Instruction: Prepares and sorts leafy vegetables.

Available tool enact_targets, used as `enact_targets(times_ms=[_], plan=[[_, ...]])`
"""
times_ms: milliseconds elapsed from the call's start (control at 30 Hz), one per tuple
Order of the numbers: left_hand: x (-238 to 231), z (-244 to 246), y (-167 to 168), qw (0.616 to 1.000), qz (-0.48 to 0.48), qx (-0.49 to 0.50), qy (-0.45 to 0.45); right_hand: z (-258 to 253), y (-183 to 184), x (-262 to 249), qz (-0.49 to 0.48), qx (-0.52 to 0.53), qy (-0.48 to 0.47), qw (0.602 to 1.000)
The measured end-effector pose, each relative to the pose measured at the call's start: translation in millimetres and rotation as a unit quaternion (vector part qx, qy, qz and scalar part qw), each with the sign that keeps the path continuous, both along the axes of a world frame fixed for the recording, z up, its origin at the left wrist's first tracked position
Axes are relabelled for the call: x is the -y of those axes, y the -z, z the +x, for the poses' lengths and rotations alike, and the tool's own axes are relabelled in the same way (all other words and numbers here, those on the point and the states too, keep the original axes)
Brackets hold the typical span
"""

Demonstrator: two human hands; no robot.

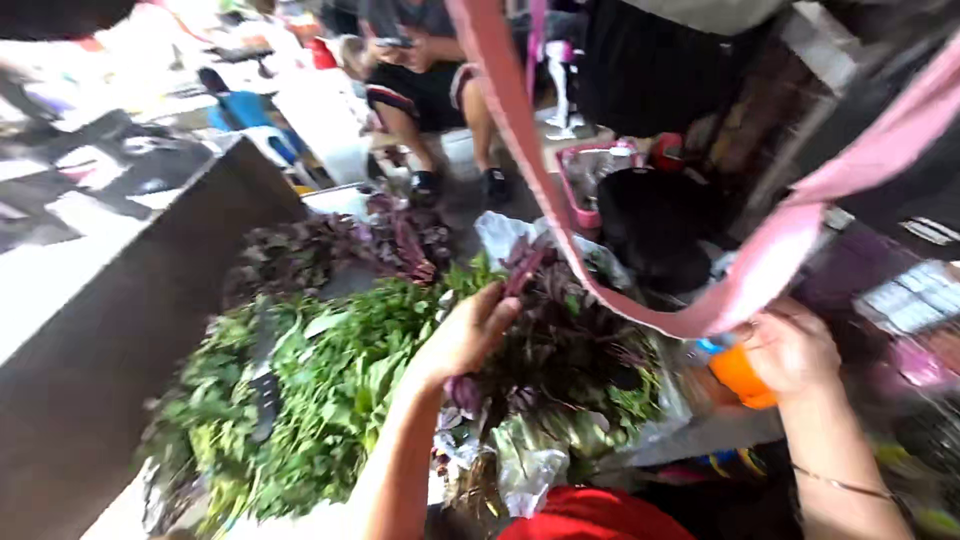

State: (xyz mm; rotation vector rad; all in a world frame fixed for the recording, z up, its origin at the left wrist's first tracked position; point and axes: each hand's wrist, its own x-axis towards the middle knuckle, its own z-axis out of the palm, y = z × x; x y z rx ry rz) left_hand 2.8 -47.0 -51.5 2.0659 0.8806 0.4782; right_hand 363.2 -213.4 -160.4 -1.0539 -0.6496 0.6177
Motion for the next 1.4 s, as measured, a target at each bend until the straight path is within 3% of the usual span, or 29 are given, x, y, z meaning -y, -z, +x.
enact_targets(times_ms=[133, 267, 467, 733, 900, 967, 1033, 1100, 1167, 1267, 1400], plan=[[4.0, -7.6, 9.2, 0.999, -0.005, 0.0, 0.044, -80.8, -10.9, -67.9, 0.077, 0.045, -0.168, 0.982], [16.8, -18.9, 4.8, 0.999, 0.028, -0.038, 0.018, -110.5, -38.2, -134.7, 0.101, 0.08, -0.335, 0.933], [40.1, -24.9, -0.7, 0.996, 0.08, -0.051, -0.003, -182.7, -62.9, -162.2, 0.141, 0.066, -0.503, 0.85], [43.4, -36.1, 3.4, 0.993, 0.103, -0.041, -0.04, -188.1, -39.4, -158.7, 0.143, -0.025, -0.543, 0.827], [43.4, -19.9, 9.5, 0.992, 0.115, -0.051, -0.014, -190.8, -37.5, -153.3, 0.123, 0.067, -0.553, 0.821], [43.8, -16.0, 6.7, 0.992, 0.119, -0.044, -0.014, -198.4, -36.3, -145.5, 0.088, 0.102, -0.522, 0.842], [40.2, -19.1, 6.8, 0.991, 0.13, -0.022, -0.039, -196.8, -38.4, -138.5, 0.049, 0.111, -0.443, 0.888], [34.1, -25.6, 7.4, 0.988, 0.132, -0.018, -0.073, -187.2, -43.9, -135.4, 0.03, 0.197, -0.37, 0.907], [28.5, -31.4, 6.5, 0.985, 0.137, -0.016, -0.102, -179.1, -47.7, -130.1, 0.027, 0.294, -0.344, 0.891], [20.3, -33.3, 5.6, 0.981, 0.138, 0.017, -0.136, -180.2, -57.4, -107.0, 0.077, 0.323, -0.431, 0.839], [15.3, -39.6, -0.5, 0.974, 0.117, 0.102, -0.164, -196.2, -71.6, -87.3, 0.302, 0.085, -0.572, 0.758]])
